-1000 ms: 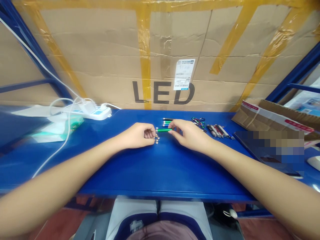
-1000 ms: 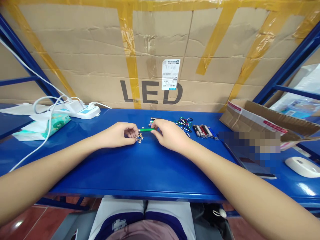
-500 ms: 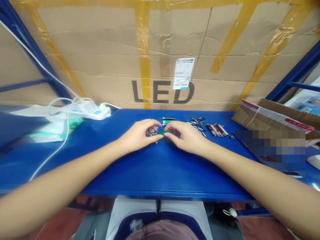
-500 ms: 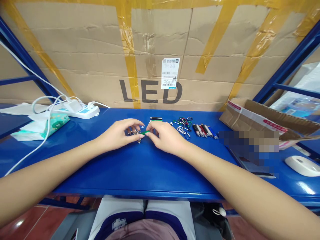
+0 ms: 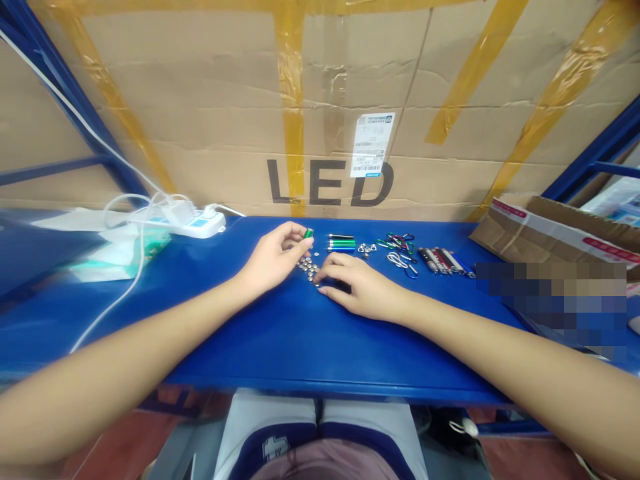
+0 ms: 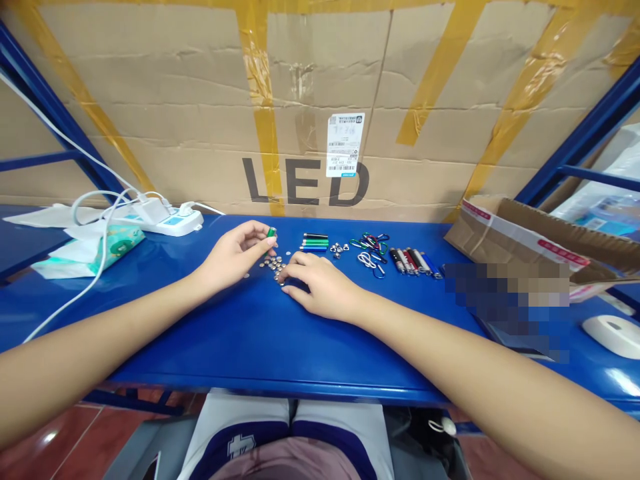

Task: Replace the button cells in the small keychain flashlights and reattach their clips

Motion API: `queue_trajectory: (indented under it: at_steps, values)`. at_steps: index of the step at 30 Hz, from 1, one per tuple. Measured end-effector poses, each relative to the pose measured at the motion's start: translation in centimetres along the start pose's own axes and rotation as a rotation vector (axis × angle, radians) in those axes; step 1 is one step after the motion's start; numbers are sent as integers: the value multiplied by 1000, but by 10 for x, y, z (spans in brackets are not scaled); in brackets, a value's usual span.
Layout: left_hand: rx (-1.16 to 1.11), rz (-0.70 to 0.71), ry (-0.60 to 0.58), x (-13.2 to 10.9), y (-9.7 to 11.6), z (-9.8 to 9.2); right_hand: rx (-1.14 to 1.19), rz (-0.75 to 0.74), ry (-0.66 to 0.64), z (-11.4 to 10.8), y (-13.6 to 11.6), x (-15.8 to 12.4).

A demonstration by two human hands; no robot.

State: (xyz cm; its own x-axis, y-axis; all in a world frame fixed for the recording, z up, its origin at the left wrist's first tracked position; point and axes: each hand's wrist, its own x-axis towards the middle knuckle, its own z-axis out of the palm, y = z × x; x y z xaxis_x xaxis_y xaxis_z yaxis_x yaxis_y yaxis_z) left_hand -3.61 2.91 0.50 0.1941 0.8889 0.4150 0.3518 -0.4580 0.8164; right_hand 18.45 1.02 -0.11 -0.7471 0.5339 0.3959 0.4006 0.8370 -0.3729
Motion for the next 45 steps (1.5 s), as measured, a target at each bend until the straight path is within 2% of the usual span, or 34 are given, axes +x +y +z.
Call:
queue_trajectory:
  at_steps: [7, 15, 20, 25, 27, 32, 45]
  values:
    - [-63, -24, -10, -1, 0, 5, 6, 79, -13, -2, 5, 1]
    - [-20, -49, -84, -6, 6, 8, -5, 209, -181, -16, -1, -2]
    - [136, -98, -115, -7, 10, 5, -17, 197, -168, -17, -3, -4]
    - [109, -186, -159, -8, 11, 4, -21, 98, -40, -9, -2, -2]
    - [101, -199, -163, -8, 11, 5, -35, 68, -27, -6, 0, -1]
    - [39, -238, -185, -9, 14, 6, -41, 57, -47, -4, 3, -1]
    - [-94, -349, -204, -10, 19, 9, -79, 124, -145, -16, -5, -2]
